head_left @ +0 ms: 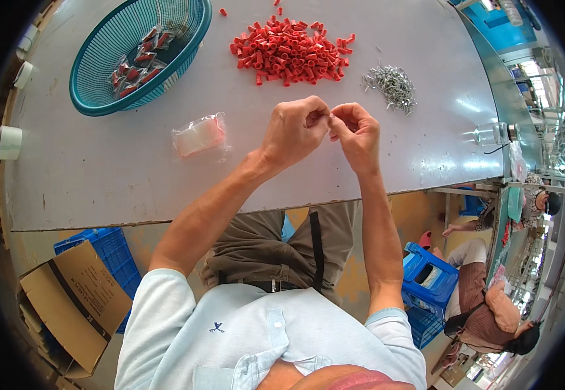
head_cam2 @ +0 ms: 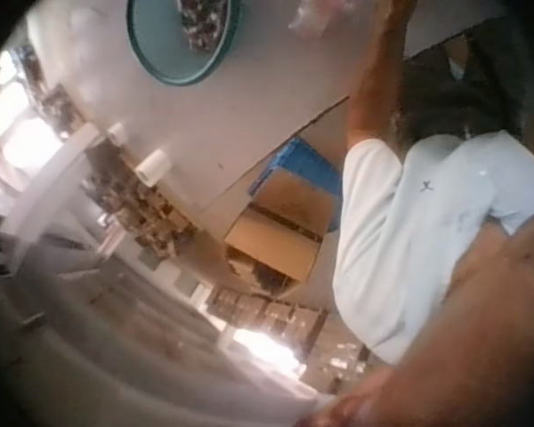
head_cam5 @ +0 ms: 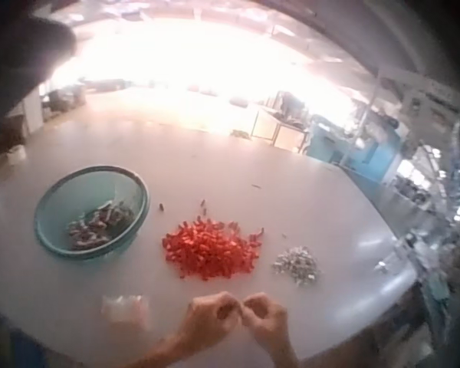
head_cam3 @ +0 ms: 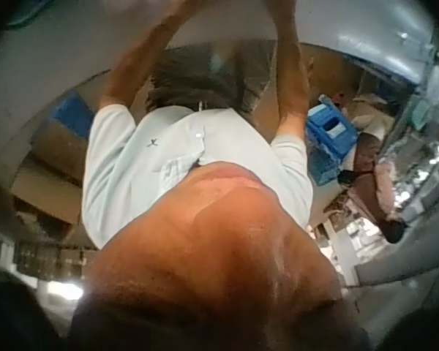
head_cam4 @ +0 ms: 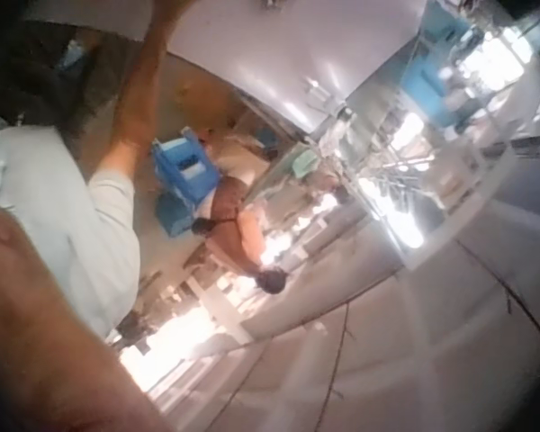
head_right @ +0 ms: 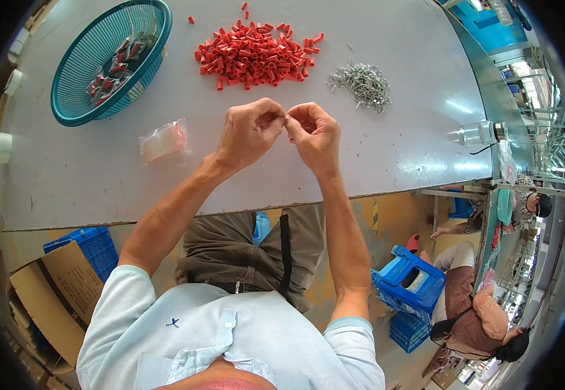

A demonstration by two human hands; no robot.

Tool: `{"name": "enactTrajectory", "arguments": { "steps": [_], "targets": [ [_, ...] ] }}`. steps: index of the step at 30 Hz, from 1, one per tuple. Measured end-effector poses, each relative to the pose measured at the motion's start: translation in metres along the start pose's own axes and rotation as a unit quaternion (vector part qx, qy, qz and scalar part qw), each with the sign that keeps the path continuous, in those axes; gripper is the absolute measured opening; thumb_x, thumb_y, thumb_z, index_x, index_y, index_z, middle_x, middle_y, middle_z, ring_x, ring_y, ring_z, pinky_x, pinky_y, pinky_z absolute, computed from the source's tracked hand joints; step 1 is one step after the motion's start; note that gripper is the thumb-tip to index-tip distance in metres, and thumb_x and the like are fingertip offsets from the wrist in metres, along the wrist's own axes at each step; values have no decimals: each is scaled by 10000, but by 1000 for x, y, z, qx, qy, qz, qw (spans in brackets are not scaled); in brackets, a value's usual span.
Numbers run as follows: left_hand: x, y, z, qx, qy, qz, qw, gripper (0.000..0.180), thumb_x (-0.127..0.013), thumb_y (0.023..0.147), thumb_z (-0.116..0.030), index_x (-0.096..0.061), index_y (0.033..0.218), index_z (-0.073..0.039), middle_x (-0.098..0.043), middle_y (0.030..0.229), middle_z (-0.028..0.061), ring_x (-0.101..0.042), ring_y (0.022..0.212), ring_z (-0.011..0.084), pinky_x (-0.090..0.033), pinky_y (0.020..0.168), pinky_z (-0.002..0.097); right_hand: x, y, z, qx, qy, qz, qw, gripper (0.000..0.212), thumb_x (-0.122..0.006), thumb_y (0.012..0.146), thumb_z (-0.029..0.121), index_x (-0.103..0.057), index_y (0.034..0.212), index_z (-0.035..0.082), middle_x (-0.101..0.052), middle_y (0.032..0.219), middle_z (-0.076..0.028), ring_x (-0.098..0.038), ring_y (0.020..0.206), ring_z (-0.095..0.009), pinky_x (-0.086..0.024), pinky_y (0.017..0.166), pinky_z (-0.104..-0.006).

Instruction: The person packs hardware parts by placing screws and plastic anchors into small plastic bags and sealing the bags by hand.

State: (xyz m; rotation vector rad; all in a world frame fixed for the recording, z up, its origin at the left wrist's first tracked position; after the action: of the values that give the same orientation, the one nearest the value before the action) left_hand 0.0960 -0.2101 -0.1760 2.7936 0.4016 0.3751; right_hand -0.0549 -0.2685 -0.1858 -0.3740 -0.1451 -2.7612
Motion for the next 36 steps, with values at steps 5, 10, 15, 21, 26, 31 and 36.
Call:
{"name": "enactTrajectory", "arguments": {
  "steps": [5, 10, 15, 21, 26, 31, 36],
  "targets": [
    [11, 2, -1, -60, 54, -56, 995, 58, -714, 911, -10, -732, 959, 17, -746, 791, 95, -702, 716, 112, -571, 658, 279, -14, 2, 31, 136, -142, 9, 980, 98, -775, 901, 83, -755, 974, 21, -746, 772, -62, -707, 694, -118, -567, 642, -289],
    [14, 10, 30, 129, -57, -33, 989, 58, -712, 922, -28, -719, 954, 19, -749, 795, 46, -689, 714, 78, -560, 651, 263, 34, 50, 31, 146, -206, -50, 966, 121, -755, 912, 108, -771, 1010, 38, -761, 795, -74, -724, 711, -142, -574, 663, -301],
    [5, 7, 18, 56, -11, -24, 998, 60, -718, 915, -18, -716, 956, 26, -740, 782, 63, -665, 683, 74, -553, 635, 261, 66, 142, 25, 193, -361, -82, 908, 237, -693, 920, 110, -770, 1144, 102, -781, 899, -95, -757, 807, -261, -596, 773, -378],
    [4, 6, 18, 33, -11, -24, 999, 57, -726, 906, 5, -705, 953, 29, -723, 756, 72, -651, 654, 81, -543, 608, 268, 52, 226, 5, 189, -505, 6, 842, 390, -620, 945, 48, -725, 1294, 186, -733, 1081, -91, -719, 1028, -285, -600, 899, -419],
    [4, 9, 15, 34, 0, -18, 999, 56, -729, 904, 11, -699, 948, 30, -709, 741, 79, -633, 633, 84, -532, 593, 273, 42, 256, -8, 220, -539, 71, 810, 360, -613, 965, 33, -750, 1257, 193, -721, 1163, -78, -700, 1082, -293, -599, 936, -408],
    [6, 10, 11, 19, -9, -27, 999, 55, -728, 906, 13, -690, 941, 29, -693, 724, 77, -614, 621, 83, -518, 581, 280, 46, 261, -18, 167, -501, 109, 842, 207, -639, 974, 107, -795, 1109, 130, -730, 1098, -97, -714, 1018, -307, -591, 901, -414],
    [5, 6, 14, 24, -7, -21, 999, 50, -728, 909, 11, -695, 942, 28, -705, 735, 79, -627, 631, 82, -525, 589, 275, 56, 232, -3, 185, -513, 89, 833, 176, -658, 967, 110, -794, 1078, 101, -739, 1047, -116, -725, 959, -294, -584, 872, -408]
  ]
}}
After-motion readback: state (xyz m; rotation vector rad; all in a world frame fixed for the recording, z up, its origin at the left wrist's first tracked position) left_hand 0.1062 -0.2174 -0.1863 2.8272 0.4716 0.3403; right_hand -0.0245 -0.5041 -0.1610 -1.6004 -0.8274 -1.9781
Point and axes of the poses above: each hand's wrist, its own y-axis towards the middle knuckle, its own x-axis out of the back of the hand, z = x × y, the point moved 8 cm from there along y, towards the middle knuckle
